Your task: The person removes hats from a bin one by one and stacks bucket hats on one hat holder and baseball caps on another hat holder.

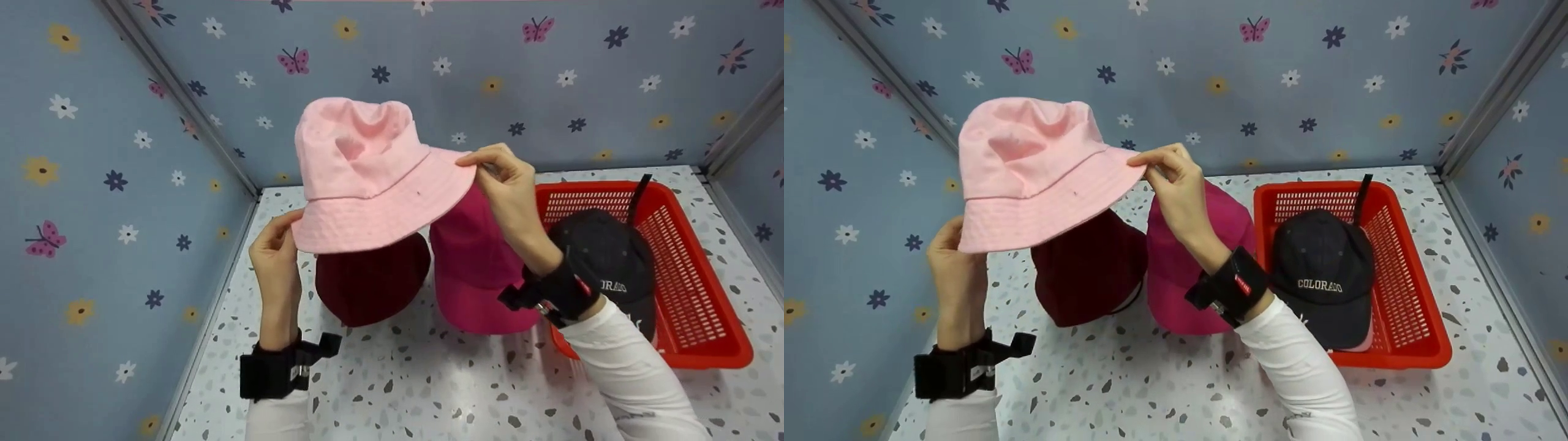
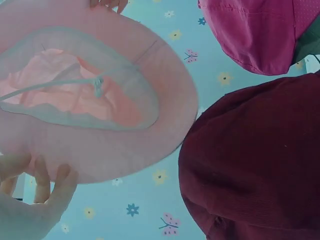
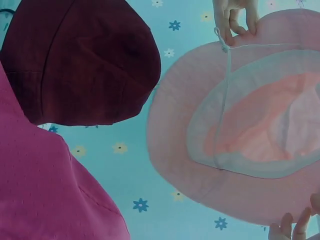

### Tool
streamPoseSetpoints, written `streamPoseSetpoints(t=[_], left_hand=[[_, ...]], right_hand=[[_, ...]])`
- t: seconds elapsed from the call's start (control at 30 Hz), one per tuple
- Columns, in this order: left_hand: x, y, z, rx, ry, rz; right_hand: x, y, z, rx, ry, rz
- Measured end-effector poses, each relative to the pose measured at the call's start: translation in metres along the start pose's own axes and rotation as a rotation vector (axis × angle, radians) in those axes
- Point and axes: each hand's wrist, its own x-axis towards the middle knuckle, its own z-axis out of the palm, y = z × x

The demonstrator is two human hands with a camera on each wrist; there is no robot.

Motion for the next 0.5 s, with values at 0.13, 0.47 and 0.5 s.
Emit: streamPoseSetpoints(t=[0.13,0.47,0.5], left_hand=[[0.002,-0.003,-0.004,0.017,0.04,-0.02],[0.008,-0.018,-0.016,-0.224,0.131,-0.101],[0.008,-0.019,-0.018,-0.26,0.138,-0.111]], right_hand=[[-0.001,0.006,0.007,0.072,0.031,0.043],[-0.001,0.11,0.004,0.293,0.023,0.213],[0.0,0.128,0.001,0.326,0.008,0.23]])
